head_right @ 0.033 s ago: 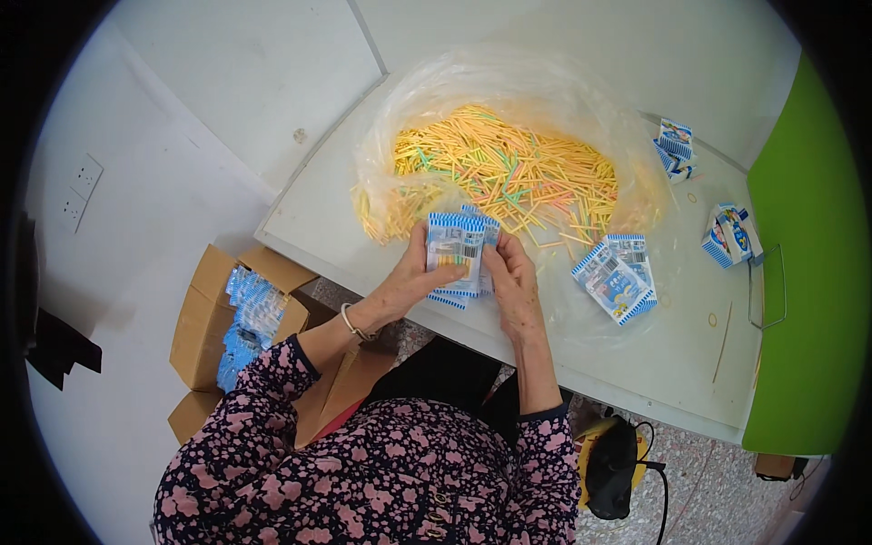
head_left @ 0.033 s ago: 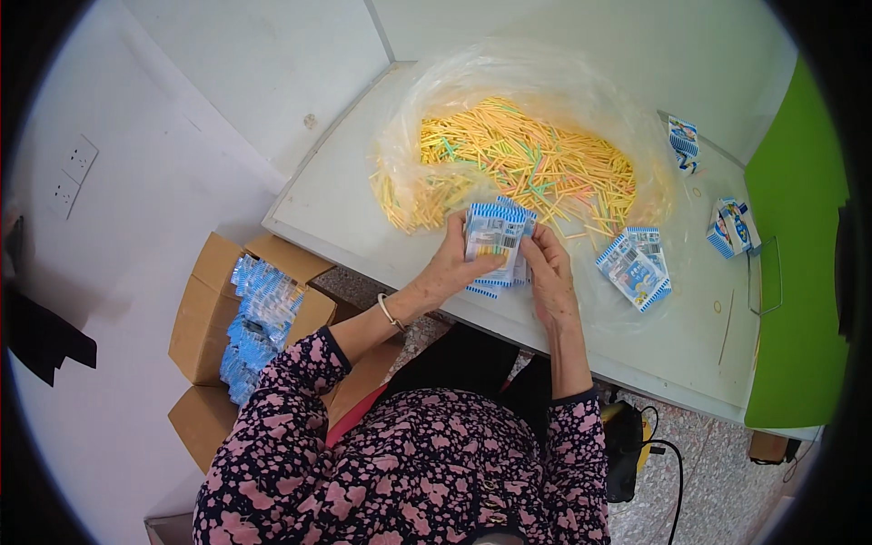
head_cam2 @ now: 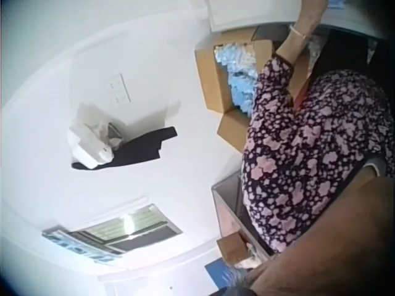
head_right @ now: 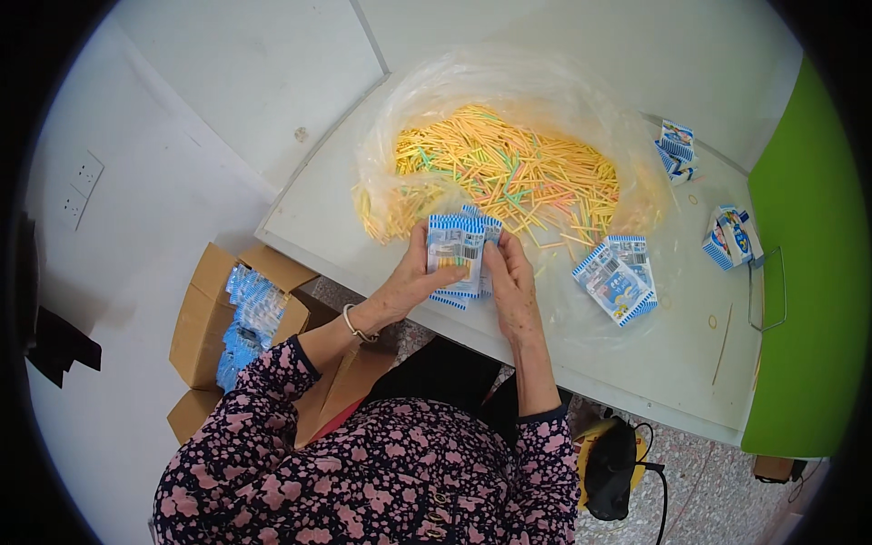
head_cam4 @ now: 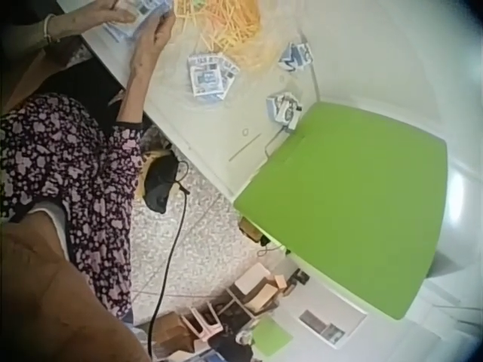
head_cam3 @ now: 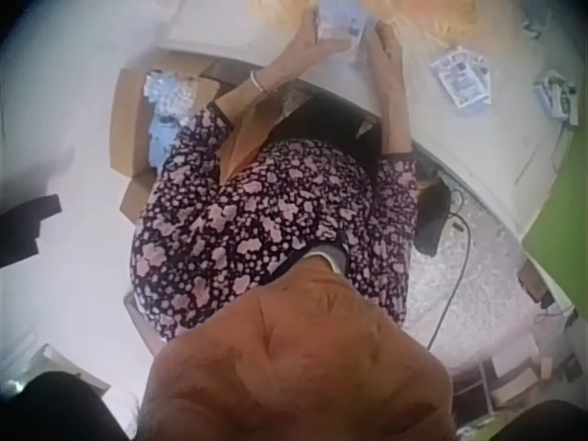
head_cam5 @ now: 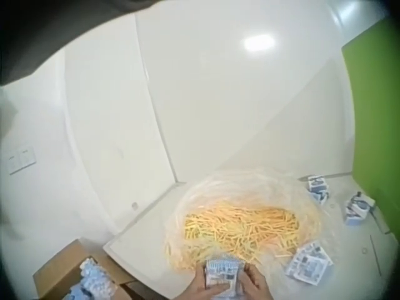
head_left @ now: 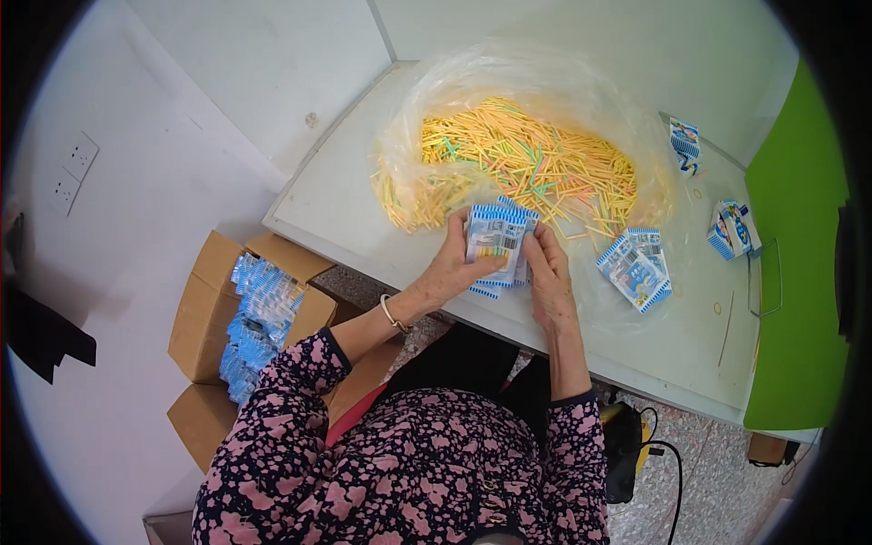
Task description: Packing yellow shredded filler material into small blue plastic bags and organizing them into cardboard boxes.
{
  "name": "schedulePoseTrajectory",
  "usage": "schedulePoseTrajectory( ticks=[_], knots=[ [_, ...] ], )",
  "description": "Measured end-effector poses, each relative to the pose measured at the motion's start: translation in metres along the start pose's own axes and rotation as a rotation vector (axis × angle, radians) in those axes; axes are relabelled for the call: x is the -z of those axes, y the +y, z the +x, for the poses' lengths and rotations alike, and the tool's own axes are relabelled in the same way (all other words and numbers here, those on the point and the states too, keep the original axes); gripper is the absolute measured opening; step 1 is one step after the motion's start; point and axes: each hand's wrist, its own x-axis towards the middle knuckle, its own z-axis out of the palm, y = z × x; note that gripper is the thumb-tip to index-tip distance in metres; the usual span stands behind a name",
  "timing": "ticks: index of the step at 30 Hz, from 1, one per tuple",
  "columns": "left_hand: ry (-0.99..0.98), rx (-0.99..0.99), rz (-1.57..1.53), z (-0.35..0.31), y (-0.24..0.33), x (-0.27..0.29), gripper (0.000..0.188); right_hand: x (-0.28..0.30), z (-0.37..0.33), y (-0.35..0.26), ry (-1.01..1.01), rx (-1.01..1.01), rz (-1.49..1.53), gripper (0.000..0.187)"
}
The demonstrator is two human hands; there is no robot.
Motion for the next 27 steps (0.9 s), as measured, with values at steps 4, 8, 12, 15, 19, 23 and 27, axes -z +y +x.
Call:
schedulePoseTrajectory(
  ticks=[4, 8, 12, 15, 19, 23, 27],
  knots=[
    [-0.001, -0.098, 0.041, -0.002, -0.001, 0.003, 0.075, -0.015, -0.005, -0.011, -0.089, 0.086, -0.124, 0.053],
    [-0.095, -0.120, 0.016, -0.006, -0.009, 0.009, 0.082, 0.001, -0.004, 0.004, -0.253, 0.176, -0.363, 0.079],
    [-0.133, -0.130, -0.004, -0.006, -0.029, 0.018, 0.087, 0.004, -0.004, 0.015, -0.243, 0.166, -0.642, 0.079],
    [-0.156, -0.092, 0.131, 0.000, -0.030, 0.026, 0.091, 0.004, 0.000, 0.007, -0.262, 0.138, -0.515, 0.074],
    [-0.186, -0.125, 0.203, 0.001, -0.023, 0.026, 0.092, 0.013, 0.002, 0.013, -0.259, 0.039, -0.632, 0.068],
    [-0.220, -0.184, 0.301, 0.004, -0.016, 0.017, 0.090, 0.011, 0.003, 0.016, -0.285, 0.105, -0.604, 0.071],
    [-0.068, -0.158, 0.182, 0.001, -0.017, 0.018, 0.077, -0.005, -0.001, 0.005, -0.242, 0.146, -0.483, 0.078]
  ],
)
